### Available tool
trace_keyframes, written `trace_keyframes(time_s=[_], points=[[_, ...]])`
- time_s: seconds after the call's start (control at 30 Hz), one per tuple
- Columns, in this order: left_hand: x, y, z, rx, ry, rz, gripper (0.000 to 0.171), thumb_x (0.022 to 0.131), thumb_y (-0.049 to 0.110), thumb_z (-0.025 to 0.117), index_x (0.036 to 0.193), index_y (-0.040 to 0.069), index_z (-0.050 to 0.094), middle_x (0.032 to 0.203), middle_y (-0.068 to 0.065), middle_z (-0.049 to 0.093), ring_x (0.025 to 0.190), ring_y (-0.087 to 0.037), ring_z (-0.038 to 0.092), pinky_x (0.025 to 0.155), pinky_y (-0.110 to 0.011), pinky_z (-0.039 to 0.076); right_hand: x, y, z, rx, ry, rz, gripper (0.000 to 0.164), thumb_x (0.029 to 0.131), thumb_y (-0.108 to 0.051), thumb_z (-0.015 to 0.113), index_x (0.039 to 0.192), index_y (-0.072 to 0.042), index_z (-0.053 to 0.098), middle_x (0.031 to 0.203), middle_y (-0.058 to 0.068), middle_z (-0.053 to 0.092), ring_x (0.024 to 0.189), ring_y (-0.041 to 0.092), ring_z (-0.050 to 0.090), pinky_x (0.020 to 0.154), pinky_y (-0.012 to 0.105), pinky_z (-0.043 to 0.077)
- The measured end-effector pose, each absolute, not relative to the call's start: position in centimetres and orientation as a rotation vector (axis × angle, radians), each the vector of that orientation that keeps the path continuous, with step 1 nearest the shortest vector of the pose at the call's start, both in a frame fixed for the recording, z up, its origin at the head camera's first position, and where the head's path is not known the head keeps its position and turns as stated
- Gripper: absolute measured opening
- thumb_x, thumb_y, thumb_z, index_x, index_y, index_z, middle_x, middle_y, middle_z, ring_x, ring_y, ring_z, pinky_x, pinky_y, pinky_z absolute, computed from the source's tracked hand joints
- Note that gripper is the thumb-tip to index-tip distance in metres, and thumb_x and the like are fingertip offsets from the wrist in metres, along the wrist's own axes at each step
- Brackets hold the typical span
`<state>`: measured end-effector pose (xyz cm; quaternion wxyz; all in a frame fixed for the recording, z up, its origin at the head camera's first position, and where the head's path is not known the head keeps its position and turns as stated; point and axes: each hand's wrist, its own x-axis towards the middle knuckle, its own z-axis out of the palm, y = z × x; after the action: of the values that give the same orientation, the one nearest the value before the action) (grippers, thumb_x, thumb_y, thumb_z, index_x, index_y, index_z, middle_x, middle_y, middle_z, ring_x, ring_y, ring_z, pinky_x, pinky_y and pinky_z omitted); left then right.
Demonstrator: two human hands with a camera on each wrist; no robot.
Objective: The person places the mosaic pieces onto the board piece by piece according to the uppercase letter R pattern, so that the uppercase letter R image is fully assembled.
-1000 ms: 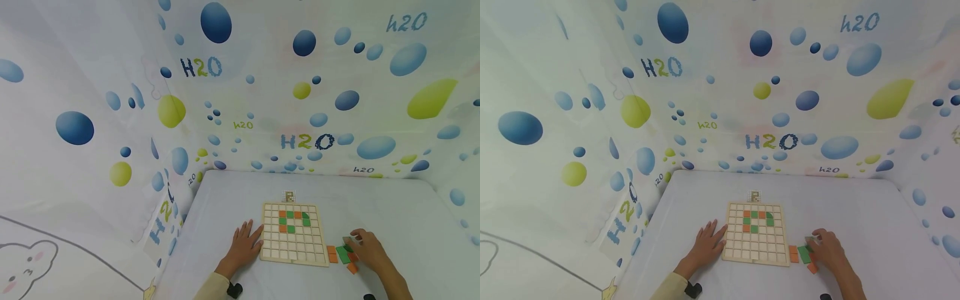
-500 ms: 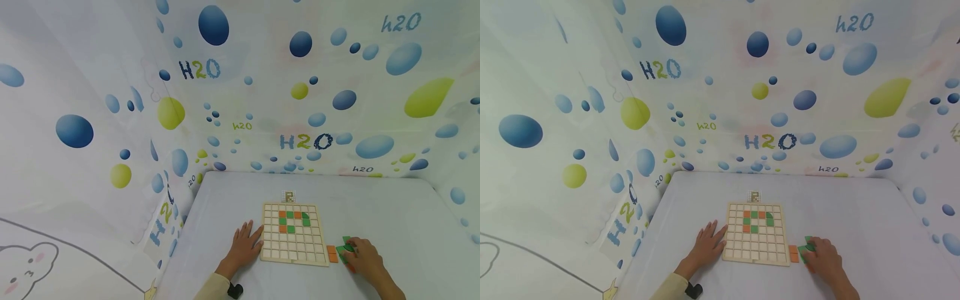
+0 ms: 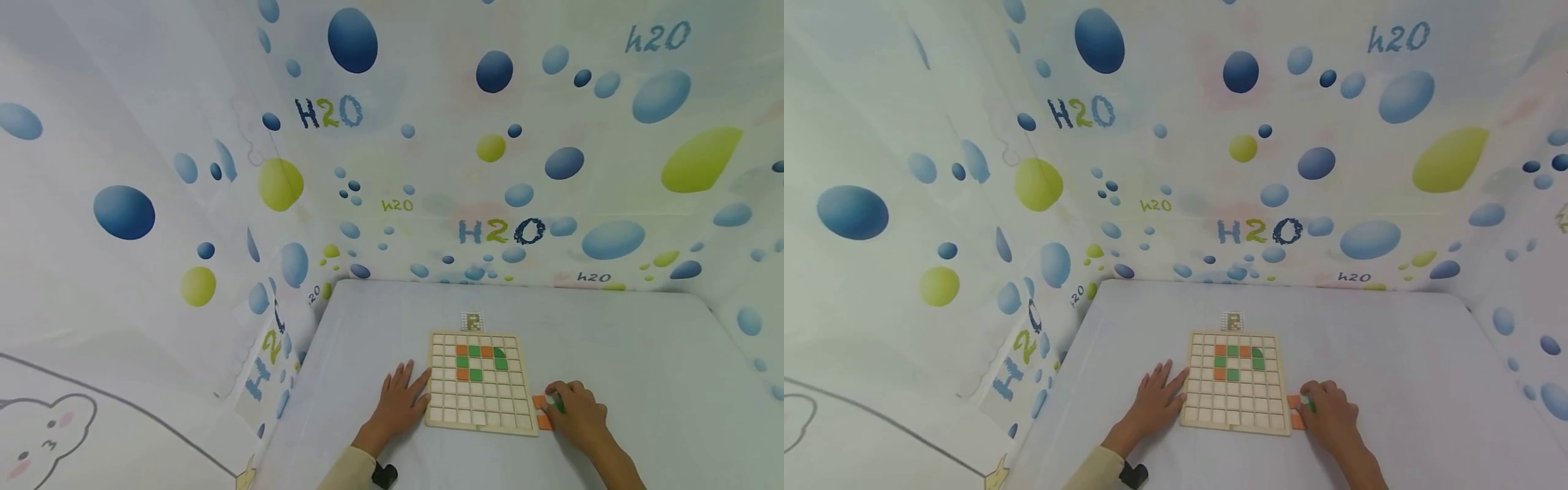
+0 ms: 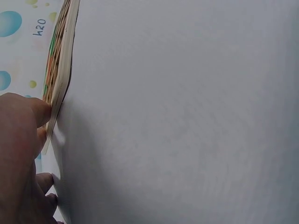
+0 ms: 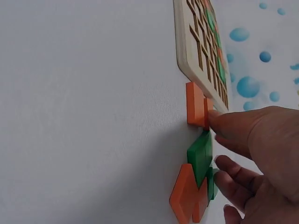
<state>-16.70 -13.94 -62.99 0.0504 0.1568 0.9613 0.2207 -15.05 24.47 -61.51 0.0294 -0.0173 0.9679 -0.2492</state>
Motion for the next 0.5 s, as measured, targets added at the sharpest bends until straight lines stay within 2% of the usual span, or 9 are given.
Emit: trace_keyframes(time_s=[0.23, 0.5], points=[[-16.6, -13.9, -62.9, 0.466, 2.912, 0.693, 0.054, 0.111, 0.039, 0.047, 0.163, 0.024, 0.043, 0.172, -0.02, 0.028, 0.16, -0.044, 0.023, 0.124, -0.068, 0.021, -15.5, 23.7, -62.0, -0.091, 2.992, -0.758, 0.029, 0.093, -0.02, 0.078, 0.119, -0.009, 0.073, 0.124, 0.021, 0.067, 0.111, 0.046, 0.061, 0.079, 0.068, 0.043], [-16.6, -13.9, -62.9, 0.464, 2.91, 0.71, 0.054, 0.111, 0.038, 0.049, 0.163, 0.023, 0.044, 0.172, -0.02, 0.029, 0.159, -0.045, 0.024, 0.124, -0.068, 0.021, -16.0, 23.3, -62.3, -0.139, 2.985, -0.777, 0.025, 0.096, -0.018, 0.076, 0.119, -0.009, 0.07, 0.122, 0.018, 0.064, 0.117, 0.046, 0.06, 0.084, 0.067, 0.042]])
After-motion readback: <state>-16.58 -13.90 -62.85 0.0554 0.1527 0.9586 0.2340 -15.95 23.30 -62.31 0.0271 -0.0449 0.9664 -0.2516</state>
